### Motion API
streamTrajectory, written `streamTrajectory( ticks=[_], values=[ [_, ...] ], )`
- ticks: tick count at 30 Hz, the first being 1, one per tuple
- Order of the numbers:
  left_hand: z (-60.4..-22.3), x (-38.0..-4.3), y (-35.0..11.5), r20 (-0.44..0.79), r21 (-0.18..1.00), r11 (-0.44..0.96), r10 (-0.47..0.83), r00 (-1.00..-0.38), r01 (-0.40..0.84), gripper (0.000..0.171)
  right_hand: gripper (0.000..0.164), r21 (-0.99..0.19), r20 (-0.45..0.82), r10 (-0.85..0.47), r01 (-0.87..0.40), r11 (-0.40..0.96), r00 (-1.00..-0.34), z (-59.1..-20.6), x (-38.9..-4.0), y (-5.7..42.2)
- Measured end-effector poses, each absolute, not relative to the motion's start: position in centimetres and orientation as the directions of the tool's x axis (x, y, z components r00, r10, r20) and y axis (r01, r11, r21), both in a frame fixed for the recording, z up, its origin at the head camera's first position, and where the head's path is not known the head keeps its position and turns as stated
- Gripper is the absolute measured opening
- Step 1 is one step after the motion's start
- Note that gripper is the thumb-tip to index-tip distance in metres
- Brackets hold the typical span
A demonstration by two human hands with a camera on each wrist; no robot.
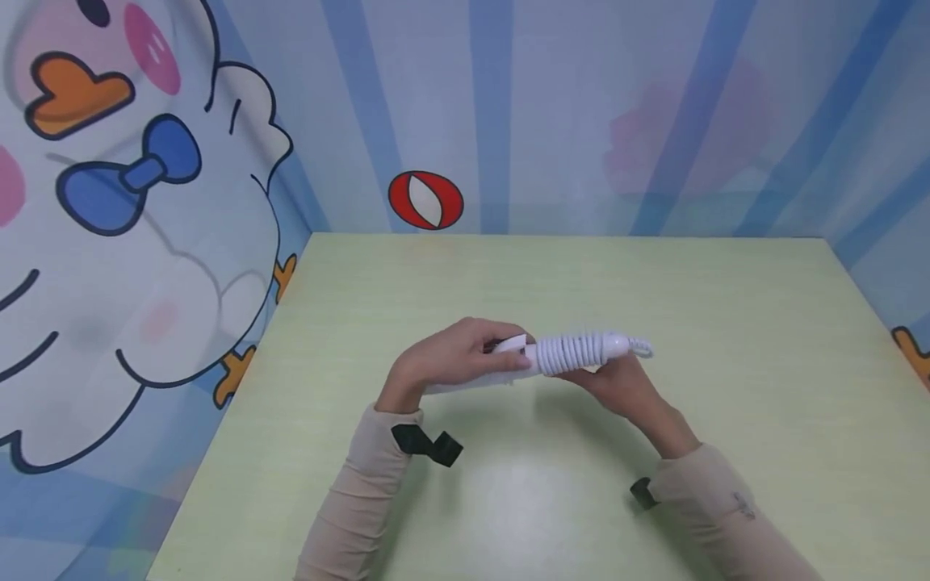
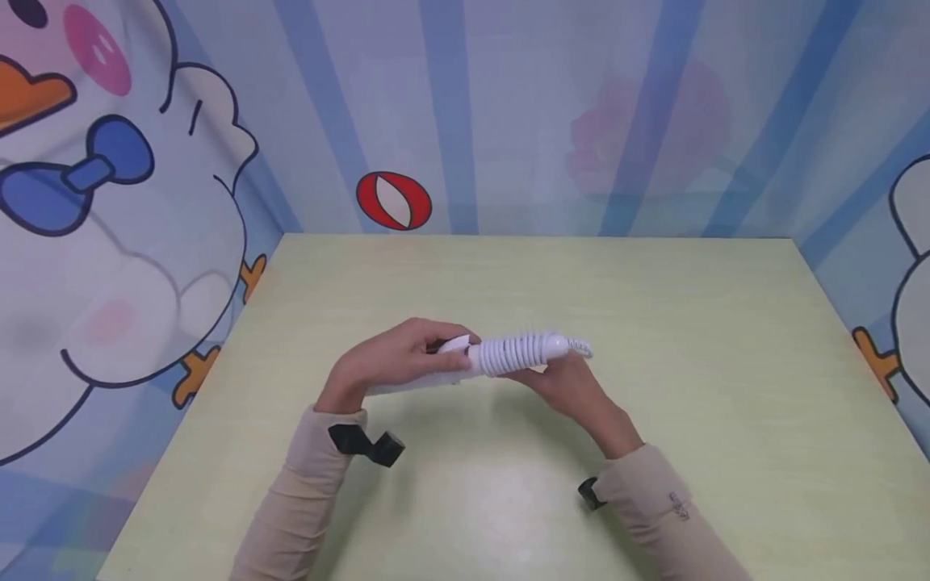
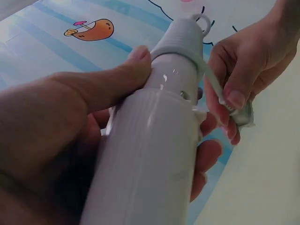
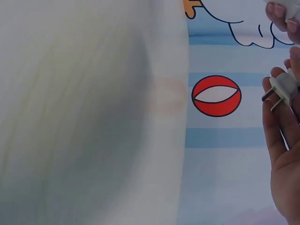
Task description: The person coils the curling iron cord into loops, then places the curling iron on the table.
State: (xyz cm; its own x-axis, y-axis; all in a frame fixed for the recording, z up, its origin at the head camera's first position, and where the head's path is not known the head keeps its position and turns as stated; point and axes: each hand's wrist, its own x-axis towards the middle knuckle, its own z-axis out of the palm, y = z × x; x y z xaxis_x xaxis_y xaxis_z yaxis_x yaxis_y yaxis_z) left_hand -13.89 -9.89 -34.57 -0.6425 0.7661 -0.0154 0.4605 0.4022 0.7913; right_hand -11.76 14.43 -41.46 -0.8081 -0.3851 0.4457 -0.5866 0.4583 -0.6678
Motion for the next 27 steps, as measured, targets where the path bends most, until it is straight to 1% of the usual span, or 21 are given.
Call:
streamTrajectory(
  ticks=[2, 4, 5, 7, 8, 11, 16, 23, 27],
  values=[
    [-34.7, -14.0, -10.0, -0.031, 0.790, 0.376, 0.813, -0.581, 0.483, 0.021, 0.023, -0.597, 0.476, -0.461, -0.660, 0.456, -0.749, -40.8, -11.5, 14.7],
    [-34.7, -14.0, -10.1, -0.051, 0.793, 0.355, 0.848, -0.528, 0.495, 0.022, 0.023, -0.546, 0.502, -0.555, -0.741, 0.391, -0.663, -40.3, -11.4, 15.1],
    [-34.7, -14.0, -10.0, -0.062, 0.795, 0.351, 0.859, -0.508, 0.495, 0.023, 0.026, -0.536, 0.512, -0.594, -0.771, 0.344, -0.621, -40.1, -11.5, 15.3],
    [-34.7, -13.8, -9.9, -0.083, 0.795, 0.349, 0.873, -0.481, 0.496, 0.025, 0.031, -0.567, 0.491, -0.649, -0.779, 0.268, -0.581, -39.7, -11.6, 15.7],
    [-34.8, -13.7, -9.7, -0.095, 0.790, 0.356, 0.875, -0.475, 0.499, 0.025, 0.032, -0.582, 0.466, -0.672, -0.772, 0.256, -0.575, -39.6, -11.7, 15.8],
    [-35.3, -13.2, -9.2, -0.122, 0.748, 0.399, 0.868, -0.481, 0.531, 0.027, 0.032, -0.571, 0.373, -0.725, -0.759, 0.312, -0.578, -39.4, -12.0, 16.2],
    [-36.5, -12.3, -8.2, -0.141, 0.656, 0.462, 0.852, -0.505, 0.597, 0.031, 0.024, -0.467, 0.251, -0.776, -0.775, 0.426, -0.578, -39.2, -12.3, 16.5],
    [-39.0, -11.6, -7.0, -0.152, 0.553, 0.519, 0.832, -0.534, 0.652, 0.031, 0.018, -0.320, 0.228, -0.825, -0.840, 0.438, -0.517, -40.4, -12.5, 16.3],
    [-40.4, -11.5, -6.2, -0.128, 0.489, 0.548, 0.815, -0.565, 0.679, 0.028, 0.017, -0.260, 0.238, -0.828, -0.855, 0.449, -0.507, -41.5, -12.7, 16.0]
  ],
)
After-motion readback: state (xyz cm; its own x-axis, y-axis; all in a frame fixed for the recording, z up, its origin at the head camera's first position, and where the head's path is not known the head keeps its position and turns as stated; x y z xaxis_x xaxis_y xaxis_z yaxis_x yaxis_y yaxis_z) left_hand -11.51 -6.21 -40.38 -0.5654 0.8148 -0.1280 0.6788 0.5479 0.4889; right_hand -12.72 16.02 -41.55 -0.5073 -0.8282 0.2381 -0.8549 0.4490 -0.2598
